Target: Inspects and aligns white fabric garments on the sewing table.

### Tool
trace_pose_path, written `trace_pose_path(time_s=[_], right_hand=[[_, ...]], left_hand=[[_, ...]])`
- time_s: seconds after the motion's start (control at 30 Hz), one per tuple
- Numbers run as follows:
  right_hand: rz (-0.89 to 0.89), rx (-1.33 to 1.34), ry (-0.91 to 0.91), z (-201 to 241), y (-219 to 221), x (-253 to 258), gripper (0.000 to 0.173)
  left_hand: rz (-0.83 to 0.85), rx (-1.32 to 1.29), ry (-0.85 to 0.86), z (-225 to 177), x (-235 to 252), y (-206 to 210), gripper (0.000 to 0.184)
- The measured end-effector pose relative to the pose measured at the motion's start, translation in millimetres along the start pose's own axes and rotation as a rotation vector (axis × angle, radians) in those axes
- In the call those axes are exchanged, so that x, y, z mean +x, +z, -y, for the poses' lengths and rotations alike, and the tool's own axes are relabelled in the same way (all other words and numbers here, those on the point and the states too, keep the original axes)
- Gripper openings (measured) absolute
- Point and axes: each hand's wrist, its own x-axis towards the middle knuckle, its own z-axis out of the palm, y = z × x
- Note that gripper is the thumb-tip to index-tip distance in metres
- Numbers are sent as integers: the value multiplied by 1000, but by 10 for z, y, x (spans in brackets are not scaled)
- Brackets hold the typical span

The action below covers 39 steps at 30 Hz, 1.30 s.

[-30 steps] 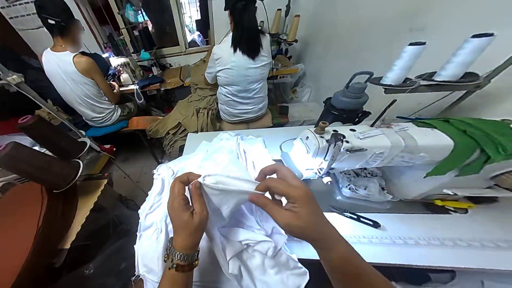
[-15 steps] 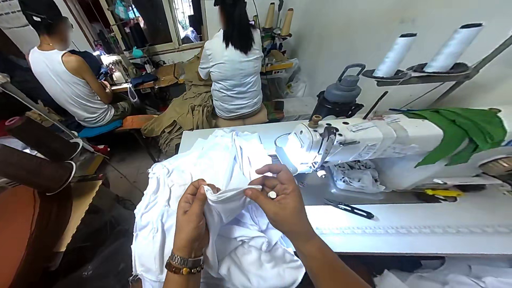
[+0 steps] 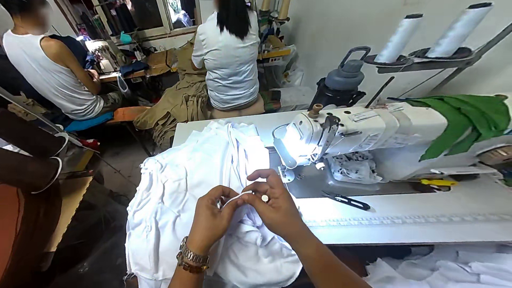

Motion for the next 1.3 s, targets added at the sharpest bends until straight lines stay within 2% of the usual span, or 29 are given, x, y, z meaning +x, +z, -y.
trace_pose_path(time_s=[0.13, 0.2, 0.27, 0.33, 0.47, 0.63, 0.93, 1.2, 1.3], right_hand=[[-100, -141, 112, 7, -78, 18, 36], [-52, -170, 233, 50, -175, 47, 34], [0, -135, 328, 105, -226, 47, 22], [22, -42, 353, 144, -242, 29, 18], [44, -5, 204, 137, -154, -34, 26], [-86, -97, 42, 82, 13, -123, 30], [-143, 21, -15, 24, 133, -183, 35], [-111, -85, -48, 15, 230, -103, 35], [-95, 20, -22, 10, 188, -91, 40]], left_hand=[[12, -81, -159, 83, -78, 65, 5], [4, -115, -194, 115, -120, 95, 10], [-24, -147, -206, 119, -143, 124, 16], [-62, -186, -210, 112, -148, 158, 15], [-105, -256, -212, 105, -157, 186, 12], [-136, -259, -185, 109, -172, 194, 8], [-153, -309, -164, 119, -185, 213, 5], [-157, -335, -193, 178, -207, 220, 6], [-156, -385, -175, 199, -211, 215, 5]])
